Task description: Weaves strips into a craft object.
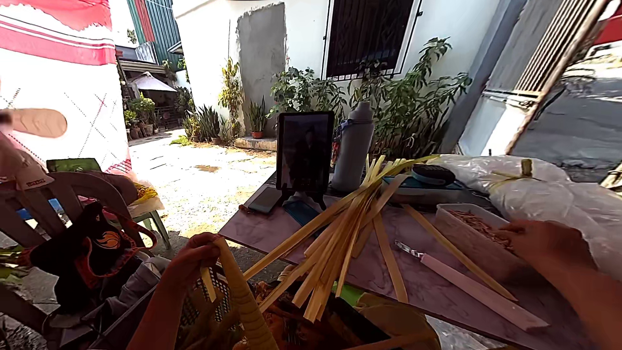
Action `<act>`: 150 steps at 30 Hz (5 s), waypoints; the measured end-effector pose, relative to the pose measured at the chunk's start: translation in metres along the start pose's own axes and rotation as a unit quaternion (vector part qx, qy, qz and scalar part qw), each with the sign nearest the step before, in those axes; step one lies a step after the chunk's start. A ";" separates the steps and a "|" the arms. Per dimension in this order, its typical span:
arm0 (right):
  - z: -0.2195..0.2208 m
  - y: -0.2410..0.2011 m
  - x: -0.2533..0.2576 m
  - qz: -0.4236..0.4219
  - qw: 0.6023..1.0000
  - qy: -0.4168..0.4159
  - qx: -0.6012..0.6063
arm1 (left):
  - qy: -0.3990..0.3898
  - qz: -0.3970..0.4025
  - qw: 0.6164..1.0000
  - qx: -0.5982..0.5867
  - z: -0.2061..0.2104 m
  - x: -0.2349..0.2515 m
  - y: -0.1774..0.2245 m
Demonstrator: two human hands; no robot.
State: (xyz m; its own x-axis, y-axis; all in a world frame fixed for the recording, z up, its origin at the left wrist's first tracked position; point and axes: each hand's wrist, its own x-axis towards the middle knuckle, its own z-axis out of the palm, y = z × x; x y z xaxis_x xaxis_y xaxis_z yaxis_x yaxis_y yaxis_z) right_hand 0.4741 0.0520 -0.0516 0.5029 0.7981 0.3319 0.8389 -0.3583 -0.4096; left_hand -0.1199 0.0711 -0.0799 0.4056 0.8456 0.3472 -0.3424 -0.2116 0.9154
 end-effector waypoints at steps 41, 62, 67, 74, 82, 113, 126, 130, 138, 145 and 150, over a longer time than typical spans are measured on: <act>0.003 -0.003 0.033 -0.002 0.981 -0.164 -0.104 | -0.154 -0.057 0.977 -0.139 0.052 -0.004 -0.013; 0.001 -0.013 0.010 0.059 0.998 0.024 -0.005 | -0.129 -0.068 0.977 -0.152 0.044 -0.013 -0.017; 0.001 -0.010 0.010 0.046 0.998 0.031 -0.002 | -0.139 -0.069 0.975 -0.160 0.045 -0.013 -0.018; -0.005 -0.014 0.003 0.046 0.998 0.034 0.005 | -0.143 -0.065 0.974 -0.165 0.049 -0.013 -0.018; -0.007 -0.014 0.001 0.003 0.999 0.042 0.028 | -0.152 -0.064 0.972 -0.170 0.051 -0.012 -0.019; -0.004 -0.041 -0.003 -0.012 0.946 0.184 0.267 | -0.103 -0.083 0.969 -0.206 0.072 -0.010 -0.020; 0.021 -0.191 -0.211 -0.305 0.624 -0.185 0.695 | -0.218 -0.083 0.937 -0.259 0.150 0.001 -0.024; 0.033 -0.187 -0.216 -0.362 0.710 -0.079 0.599 | -0.216 -0.076 0.938 -0.261 0.153 0.002 -0.029; 0.035 -0.178 -0.209 -0.418 0.745 0.009 0.520 | -0.224 -0.071 0.935 -0.265 0.158 0.000 -0.033; 0.032 -0.176 -0.211 -0.428 0.759 0.029 0.490 | -0.229 -0.062 0.936 -0.260 0.157 -0.001 -0.036; 0.032 -0.177 -0.216 -0.427 0.771 0.054 0.469 | -0.240 -0.060 0.931 -0.268 0.161 0.001 -0.042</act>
State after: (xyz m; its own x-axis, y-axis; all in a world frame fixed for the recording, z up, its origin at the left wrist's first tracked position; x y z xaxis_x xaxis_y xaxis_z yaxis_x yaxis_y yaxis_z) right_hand 0.2103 -0.0410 -0.0775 -0.0921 0.4857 0.8692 0.3804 0.8239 -0.4201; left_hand 0.0317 0.0015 -0.0854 0.7563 0.5039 0.4172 -0.5914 0.2540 0.7654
